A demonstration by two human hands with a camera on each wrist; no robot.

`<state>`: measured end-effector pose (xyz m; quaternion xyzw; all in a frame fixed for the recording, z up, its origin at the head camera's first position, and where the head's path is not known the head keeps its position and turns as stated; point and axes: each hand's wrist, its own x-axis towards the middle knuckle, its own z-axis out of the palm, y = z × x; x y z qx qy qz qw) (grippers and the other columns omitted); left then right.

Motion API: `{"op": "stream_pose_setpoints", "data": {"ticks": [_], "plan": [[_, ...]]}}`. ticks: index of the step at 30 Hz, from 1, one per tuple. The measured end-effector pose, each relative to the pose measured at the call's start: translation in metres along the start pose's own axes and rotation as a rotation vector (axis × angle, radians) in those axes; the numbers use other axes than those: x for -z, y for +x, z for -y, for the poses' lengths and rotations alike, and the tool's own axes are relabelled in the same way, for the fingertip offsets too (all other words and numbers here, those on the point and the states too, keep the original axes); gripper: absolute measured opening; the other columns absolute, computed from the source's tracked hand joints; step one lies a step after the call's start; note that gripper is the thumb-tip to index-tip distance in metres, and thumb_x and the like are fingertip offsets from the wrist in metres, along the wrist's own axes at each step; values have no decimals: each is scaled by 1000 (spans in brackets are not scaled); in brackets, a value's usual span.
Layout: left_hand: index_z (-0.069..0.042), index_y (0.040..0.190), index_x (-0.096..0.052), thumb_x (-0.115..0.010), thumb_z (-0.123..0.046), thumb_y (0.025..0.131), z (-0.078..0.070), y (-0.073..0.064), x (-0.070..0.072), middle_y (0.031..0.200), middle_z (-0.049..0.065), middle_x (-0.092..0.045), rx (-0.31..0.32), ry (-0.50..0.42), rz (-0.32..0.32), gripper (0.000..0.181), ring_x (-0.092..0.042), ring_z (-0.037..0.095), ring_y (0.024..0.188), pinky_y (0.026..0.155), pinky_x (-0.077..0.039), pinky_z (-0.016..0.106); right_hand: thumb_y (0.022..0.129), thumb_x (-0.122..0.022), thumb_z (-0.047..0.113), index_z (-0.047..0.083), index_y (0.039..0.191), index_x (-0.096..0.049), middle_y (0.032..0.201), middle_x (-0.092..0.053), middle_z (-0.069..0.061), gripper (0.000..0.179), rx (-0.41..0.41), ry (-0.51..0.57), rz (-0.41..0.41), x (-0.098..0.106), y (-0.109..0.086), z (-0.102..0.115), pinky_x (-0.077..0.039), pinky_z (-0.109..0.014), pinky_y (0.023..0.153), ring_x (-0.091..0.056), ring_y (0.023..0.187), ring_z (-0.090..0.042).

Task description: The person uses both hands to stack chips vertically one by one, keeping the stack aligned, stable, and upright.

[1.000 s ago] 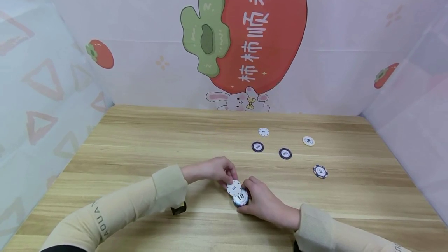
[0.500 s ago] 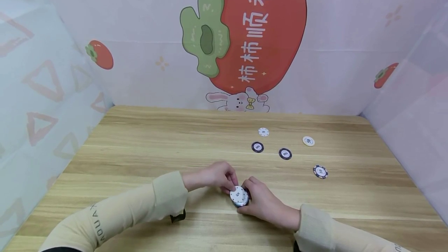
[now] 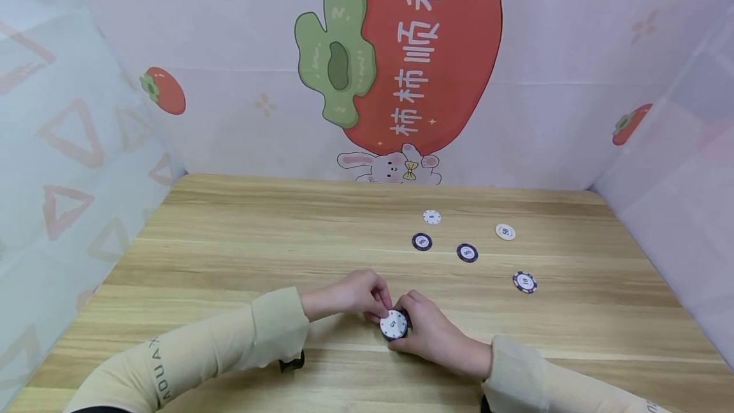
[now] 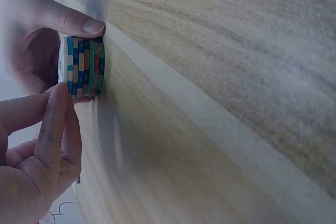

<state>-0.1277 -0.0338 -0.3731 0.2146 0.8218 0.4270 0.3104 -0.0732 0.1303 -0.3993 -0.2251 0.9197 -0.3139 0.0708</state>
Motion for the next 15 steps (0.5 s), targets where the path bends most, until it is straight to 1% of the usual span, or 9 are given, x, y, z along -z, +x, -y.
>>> {"op": "stream_pose_setpoints", "data": {"ticks": [7, 15], "plan": [[6, 74, -61, -66, 11, 72, -1, -2, -2, 61, 6, -59, 13, -14, -21, 7, -54, 7, 50, 53, -52, 23, 60, -83, 17, 6, 89, -56, 85, -48, 2, 41, 6, -3, -4, -1, -1, 0, -44, -22, 65, -48, 74, -8], [5, 74, -62, -66, 9, 73, 0, -3, -3, 60, 3, -58, 0, -12, -30, 6, -53, 6, 49, 52, -51, 22, 59, -83, 15, 6, 87, -55, 83, -48, 2, 41, 17, -6, -16, -1, -1, 1, -44, -23, 64, -48, 74, -9]]}}
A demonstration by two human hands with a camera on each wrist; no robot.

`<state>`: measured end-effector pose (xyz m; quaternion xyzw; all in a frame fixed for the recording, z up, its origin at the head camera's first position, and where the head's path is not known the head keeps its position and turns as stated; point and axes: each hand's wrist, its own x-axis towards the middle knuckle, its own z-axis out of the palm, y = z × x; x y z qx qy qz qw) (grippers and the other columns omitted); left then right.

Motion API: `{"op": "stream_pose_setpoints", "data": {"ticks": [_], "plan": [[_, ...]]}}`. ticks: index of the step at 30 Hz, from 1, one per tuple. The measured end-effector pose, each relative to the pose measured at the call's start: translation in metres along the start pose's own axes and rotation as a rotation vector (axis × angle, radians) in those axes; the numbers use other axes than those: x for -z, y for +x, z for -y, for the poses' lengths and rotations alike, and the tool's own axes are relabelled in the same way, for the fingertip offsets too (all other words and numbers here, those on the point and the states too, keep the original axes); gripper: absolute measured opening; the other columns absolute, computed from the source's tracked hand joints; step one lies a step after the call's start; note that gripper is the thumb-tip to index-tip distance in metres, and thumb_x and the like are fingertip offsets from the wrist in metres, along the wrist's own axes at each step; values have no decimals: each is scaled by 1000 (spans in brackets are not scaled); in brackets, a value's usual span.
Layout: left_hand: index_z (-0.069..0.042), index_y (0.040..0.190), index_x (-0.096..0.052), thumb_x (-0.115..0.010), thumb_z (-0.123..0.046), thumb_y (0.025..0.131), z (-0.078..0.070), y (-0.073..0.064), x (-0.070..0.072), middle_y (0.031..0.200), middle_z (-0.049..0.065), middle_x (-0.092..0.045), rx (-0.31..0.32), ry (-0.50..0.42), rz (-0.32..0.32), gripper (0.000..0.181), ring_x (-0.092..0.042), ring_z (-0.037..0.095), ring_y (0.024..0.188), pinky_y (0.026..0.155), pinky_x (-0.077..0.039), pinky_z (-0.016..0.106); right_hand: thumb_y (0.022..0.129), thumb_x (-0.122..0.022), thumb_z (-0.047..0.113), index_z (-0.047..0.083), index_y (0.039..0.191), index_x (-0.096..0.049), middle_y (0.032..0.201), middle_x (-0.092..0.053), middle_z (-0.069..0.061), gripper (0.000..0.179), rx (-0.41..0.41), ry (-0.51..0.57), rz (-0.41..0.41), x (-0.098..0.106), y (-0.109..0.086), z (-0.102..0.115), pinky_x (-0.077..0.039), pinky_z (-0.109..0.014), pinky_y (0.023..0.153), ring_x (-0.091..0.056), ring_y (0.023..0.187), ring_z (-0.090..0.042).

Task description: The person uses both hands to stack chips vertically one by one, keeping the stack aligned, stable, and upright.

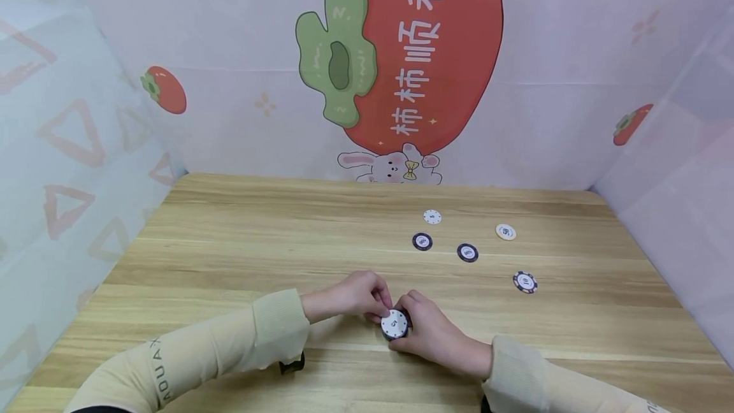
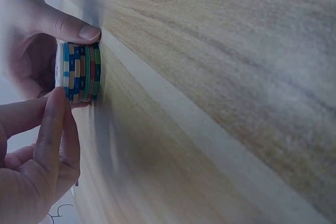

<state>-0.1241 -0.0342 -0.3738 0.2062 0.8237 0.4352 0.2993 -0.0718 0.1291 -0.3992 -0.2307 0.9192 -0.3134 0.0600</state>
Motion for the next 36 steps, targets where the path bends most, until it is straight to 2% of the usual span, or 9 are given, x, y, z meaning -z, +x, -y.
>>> {"op": "stream_pose_setpoints", "data": {"ticks": [3, 7, 10, 14, 22, 28, 33, 36], "plan": [[5, 76, -62, -67, 5, 75, 2, -1, 1, 62, 3, -59, -12, 5, -3, 5, -53, 7, 51, 51, -50, 22, 60, -83, 15, 6, 88, -56, 84, -48, 2, 40, -5, 0, 7, 1, 1, 0, -44, -23, 65, -48, 74, -10], [2, 83, -63, -72, -4, 74, 5, -1, 1, 69, 3, -63, -47, 74, 8, 14, -56, 7, 59, 55, -48, 19, 61, -82, 16, 6, 89, -56, 84, -48, 2, 39, -17, 0, 16, 1, 1, 0, -45, -23, 65, -49, 75, -10], [2, 87, -63, -76, -7, 70, 7, -1, -1, 76, 6, -65, -100, 141, 33, 24, -59, 8, 66, 59, -47, 17, 62, -82, 16, 6, 89, -56, 84, -48, 2, 39, -22, 3, 15, 1, 1, 0, -45, -22, 65, -48, 74, -10], [4, 92, -61, -80, -7, 65, 8, -5, -4, 81, 8, -66, -163, 187, 46, 35, -61, 11, 72, 64, -46, 15, 60, -82, 16, 5, 89, -56, 84, -49, 2, 40, -25, 3, 8, 1, 2, -1, -45, -22, 65, -48, 74, -10], [2, 96, -61, -83, -8, 60, 8, -7, -9, 82, 3, -63, -199, 274, 18, 44, -57, 5, 72, 67, -44, 15, 58, -82, 14, 3, 89, -58, 84, -50, 1, 41, -37, 31, 30, 7, 2, -2, -45, -23, 67, -49, 76, -11], [-2, 97, -63, -84, -15, 58, 10, -9, -14, 85, -3, -58, -222, 398, -15, 46, -51, 4, 76, 71, -41, 16, 57, -81, 13, 3, 90, -61, 86, -52, 0, 40, -36, -29, 67, 17, 0, -5, -46, -29, 71, -50, 78, -14], [-4, 95, -63, -84, -18, 58, 10, -11, -16, 85, -4, -57, -232, 450, -36, 45, -49, 5, 78, 73, -40, 18, 61, -80, 13, 2, 94, -62, 89, -54, -2, 39, -96, -61, 98, 28, -2, -9, -46, -37, 75, -52, 82, -16], [-4, 95, -63, -84, -17, 58, 10, -11, -18, 86, -4, -56, -232, 459, -39, 45, -49, 5, 79, 75, -40, 18, 63, -80, 13, 4, 94, -63, 90, -55, -2, 36, -142, -74, 77, 34, -4, -11, -46, -38, 77, -52, 82, -16]]}}
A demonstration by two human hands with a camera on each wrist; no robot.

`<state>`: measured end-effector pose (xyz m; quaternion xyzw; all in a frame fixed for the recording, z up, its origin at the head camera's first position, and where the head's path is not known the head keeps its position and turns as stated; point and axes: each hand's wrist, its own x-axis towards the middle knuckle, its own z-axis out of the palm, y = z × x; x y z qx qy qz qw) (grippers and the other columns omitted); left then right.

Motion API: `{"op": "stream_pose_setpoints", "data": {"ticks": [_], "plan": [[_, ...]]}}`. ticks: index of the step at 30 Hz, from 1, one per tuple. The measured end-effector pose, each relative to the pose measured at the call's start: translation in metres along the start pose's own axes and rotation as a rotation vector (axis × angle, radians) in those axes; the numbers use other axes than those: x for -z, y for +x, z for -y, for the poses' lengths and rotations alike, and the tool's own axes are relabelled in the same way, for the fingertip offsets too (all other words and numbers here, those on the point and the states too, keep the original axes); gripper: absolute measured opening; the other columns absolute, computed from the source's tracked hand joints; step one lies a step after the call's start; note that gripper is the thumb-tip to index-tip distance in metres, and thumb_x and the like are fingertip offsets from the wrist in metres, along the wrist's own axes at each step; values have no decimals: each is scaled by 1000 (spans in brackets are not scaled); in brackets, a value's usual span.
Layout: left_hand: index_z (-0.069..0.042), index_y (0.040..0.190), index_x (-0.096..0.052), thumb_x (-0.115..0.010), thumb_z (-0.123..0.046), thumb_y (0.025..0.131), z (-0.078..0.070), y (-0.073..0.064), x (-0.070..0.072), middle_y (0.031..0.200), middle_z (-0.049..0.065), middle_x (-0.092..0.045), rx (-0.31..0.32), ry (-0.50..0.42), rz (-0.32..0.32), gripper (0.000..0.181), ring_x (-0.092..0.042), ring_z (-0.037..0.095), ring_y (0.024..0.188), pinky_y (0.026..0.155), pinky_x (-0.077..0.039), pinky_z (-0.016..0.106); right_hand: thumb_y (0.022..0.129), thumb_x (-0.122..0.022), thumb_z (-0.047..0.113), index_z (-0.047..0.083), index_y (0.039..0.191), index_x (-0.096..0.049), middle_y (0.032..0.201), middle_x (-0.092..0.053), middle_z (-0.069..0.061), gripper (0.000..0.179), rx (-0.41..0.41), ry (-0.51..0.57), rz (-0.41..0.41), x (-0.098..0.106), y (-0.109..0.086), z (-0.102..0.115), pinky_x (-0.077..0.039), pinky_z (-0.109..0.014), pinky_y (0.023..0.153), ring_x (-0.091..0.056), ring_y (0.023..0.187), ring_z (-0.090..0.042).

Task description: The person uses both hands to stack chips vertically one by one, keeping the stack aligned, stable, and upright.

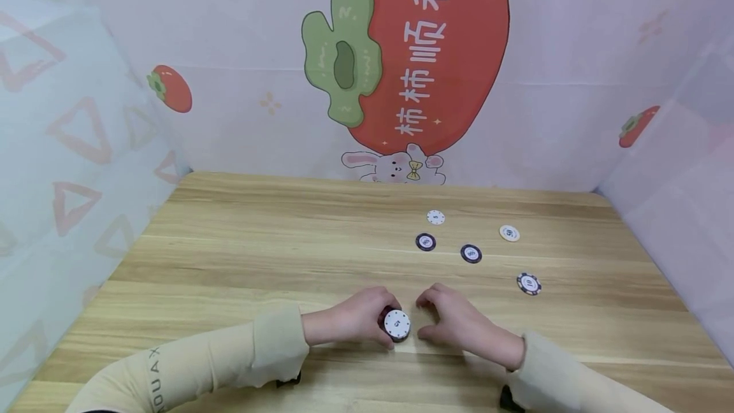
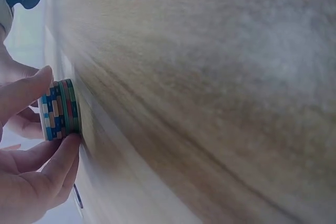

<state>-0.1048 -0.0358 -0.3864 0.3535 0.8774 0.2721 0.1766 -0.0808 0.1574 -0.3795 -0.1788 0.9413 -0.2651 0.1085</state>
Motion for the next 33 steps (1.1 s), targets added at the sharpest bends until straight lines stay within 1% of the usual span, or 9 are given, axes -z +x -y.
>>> {"op": "stream_pose_setpoints", "data": {"ticks": [5, 10, 17, 21, 27, 33], "plan": [[-6, 96, -63, -85, -17, 58, 0, 0, -1, 89, -3, -56, -2, 12, -1, 46, -50, 6, 82, 78, -41, 19, 63, -80, 15, 6, 95, -64, 92, -57, -1, 36, -58, -28, -58, 6, -7, -8, -46, -38, 81, -55, 86, -16], [-6, 97, -63, -84, -17, 58, 0, 0, -2, 89, -4, -56, -8, 21, -9, 45, -50, 5, 82, 78, -40, 20, 65, -78, 13, 3, 98, -63, 96, -59, -5, 38, -76, -66, -98, 14, -11, -20, -46, -38, 82, -56, 90, -20], [-7, 97, -63, -83, -16, 59, 1, 0, -4, 88, -5, -55, -9, 14, -13, 43, -48, 5, 82, 77, -40, 20, 68, -76, 12, -1, 104, -60, 105, -59, -13, 42, -97, -69, -110, 30, -10, -34, -47, -43, 83, -57, 95, -29], [-7, 97, -63, -83, -15, 60, 1, 1, -4, 88, -5, -55, -13, 5, -14, 43, -49, 5, 82, 77, -41, 19, 68, -76, 11, -5, 104, -60, 105, -59, -18, 42, -76, -98, -126, 41, -9, -39, -47, -45, 80, -57, 94, -34], [-8, 97, -63, -83, -14, 60, 2, 0, -4, 90, -4, -55, -34, 16, -16, 43, -50, 5, 84, 79, -41, 20, 71, -74, 13, -6, 107, -59, 108, -58, -23, 43, -104, -136, -137, 59, -10, -47, -46, -48, 79, -56, 96, -38], [-9, 97, -63, -83, -14, 60, 3, 1, -4, 91, -5, -55, -36, 15, -15, 42, -50, 5, 85, 79, -41, 20, 71, -75, 14, -11, 105, -59, 106, -56, -28, 45, -104, -148, -147, 71, -9, -66, -45, -50, 78, -55, 93, -42]]}}
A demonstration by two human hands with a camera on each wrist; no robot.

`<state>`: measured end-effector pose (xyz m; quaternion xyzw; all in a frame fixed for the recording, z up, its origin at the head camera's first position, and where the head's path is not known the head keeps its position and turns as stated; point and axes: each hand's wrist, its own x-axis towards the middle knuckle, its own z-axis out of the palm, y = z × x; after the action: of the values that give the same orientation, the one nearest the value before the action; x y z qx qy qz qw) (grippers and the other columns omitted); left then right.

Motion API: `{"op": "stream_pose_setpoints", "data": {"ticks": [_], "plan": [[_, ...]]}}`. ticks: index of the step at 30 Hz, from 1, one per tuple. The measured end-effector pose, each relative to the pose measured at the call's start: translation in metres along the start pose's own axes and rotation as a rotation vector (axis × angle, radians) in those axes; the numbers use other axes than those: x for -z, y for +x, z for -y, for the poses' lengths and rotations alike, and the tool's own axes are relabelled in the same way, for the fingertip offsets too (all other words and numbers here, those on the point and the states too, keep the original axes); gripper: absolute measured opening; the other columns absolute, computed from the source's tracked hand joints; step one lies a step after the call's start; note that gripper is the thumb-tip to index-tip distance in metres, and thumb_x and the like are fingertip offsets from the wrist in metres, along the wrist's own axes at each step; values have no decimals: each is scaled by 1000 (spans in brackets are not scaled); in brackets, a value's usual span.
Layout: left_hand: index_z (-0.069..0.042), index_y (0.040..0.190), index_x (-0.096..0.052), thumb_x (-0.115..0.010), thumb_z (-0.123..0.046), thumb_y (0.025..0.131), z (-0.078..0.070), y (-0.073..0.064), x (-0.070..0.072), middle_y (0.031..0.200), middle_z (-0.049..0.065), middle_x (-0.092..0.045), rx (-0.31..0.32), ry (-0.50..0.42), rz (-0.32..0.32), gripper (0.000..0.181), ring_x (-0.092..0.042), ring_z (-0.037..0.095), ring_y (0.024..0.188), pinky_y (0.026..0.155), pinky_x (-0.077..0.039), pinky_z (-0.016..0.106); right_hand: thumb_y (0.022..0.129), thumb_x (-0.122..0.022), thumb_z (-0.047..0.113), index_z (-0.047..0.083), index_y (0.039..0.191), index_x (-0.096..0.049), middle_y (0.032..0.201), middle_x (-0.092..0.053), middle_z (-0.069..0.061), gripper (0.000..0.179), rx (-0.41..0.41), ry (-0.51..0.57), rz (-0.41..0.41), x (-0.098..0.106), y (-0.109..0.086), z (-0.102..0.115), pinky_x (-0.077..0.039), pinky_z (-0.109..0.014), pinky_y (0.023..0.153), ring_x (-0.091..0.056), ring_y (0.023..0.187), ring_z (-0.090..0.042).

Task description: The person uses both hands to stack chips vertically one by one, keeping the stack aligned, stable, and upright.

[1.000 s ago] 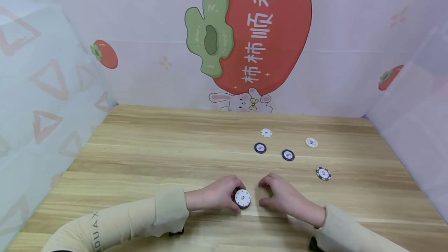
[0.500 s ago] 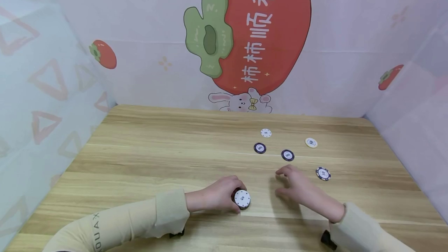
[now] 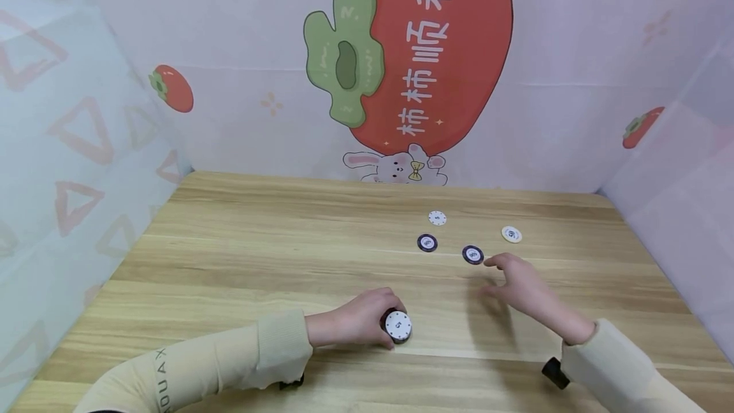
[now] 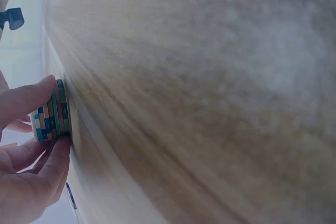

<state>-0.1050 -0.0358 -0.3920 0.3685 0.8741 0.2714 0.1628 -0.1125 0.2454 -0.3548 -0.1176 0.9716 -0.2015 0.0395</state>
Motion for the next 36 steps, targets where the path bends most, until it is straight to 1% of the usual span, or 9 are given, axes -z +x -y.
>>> {"op": "stream_pose_setpoints", "data": {"ticks": [2, 9, 16, 21, 27, 33, 36], "plan": [[-9, 97, -63, -82, -14, 61, 0, 0, 0, 91, -5, -55, 5, 2, 2, 42, -50, 5, 85, 80, -41, 20, 71, -75, 14, -13, 103, -58, 105, -56, -30, 46, -5, -5, -3, 1, 1, -8, -45, -50, 78, -55, 93, -43], [-9, 98, -63, -82, -14, 62, -1, 1, 0, 92, -4, -55, 28, -4, 11, 42, -50, 6, 86, 80, -41, 21, 71, -74, 15, -16, 106, -56, 108, -53, -35, 50, -80, -29, 28, 2, 2, -29, -44, -52, 80, -52, 97, -48], [-9, 98, -62, -82, -14, 63, -1, 2, 1, 92, -4, -55, 27, -6, 15, 41, -50, 6, 86, 80, -41, 21, 70, -74, 18, -17, 106, -55, 107, -51, -37, 54, -115, -59, 58, 6, 2, -42, -43, -53, 80, -51, 98, -49], [-9, 98, -62, -82, -14, 62, -1, 2, 1, 92, -4, -55, 12, 4, 10, 42, -50, 6, 86, 80, -41, 20, 69, -73, 17, -17, 104, -56, 103, -54, -36, 52, -120, -75, 55, 6, 0, -53, -43, -52, 78, -52, 94, -47], [-8, 97, -63, -82, -14, 62, -1, 1, 1, 91, -4, -55, 2, -1, 8, 41, -50, 6, 85, 79, -41, 19, 68, -74, 16, -17, 101, -57, 94, -57, -31, 50, -139, -103, 57, 5, -3, -64, -44, -48, 73, -55, 84, -37], [-9, 97, -63, -82, -14, 62, -2, 0, 1, 91, -4, -55, 8, 2, 11, 41, -50, 6, 85, 80, -41, 20, 68, -73, 12, -16, 97, -58, 92, -56, -31, 44, -123, -126, 21, 2, -7, -67, -43, -50, 76, -53, 86, -41], [-9, 98, -63, -82, -14, 62, -2, 0, 1, 92, -4, -55, 11, 5, 10, 41, -50, 6, 86, 80, -41, 20, 69, -73, 11, -16, 96, -59, 90, -56, -30, 41, -119, -137, 5, 0, -9, -66, -44, -49, 74, -54, 84, -39]]}}
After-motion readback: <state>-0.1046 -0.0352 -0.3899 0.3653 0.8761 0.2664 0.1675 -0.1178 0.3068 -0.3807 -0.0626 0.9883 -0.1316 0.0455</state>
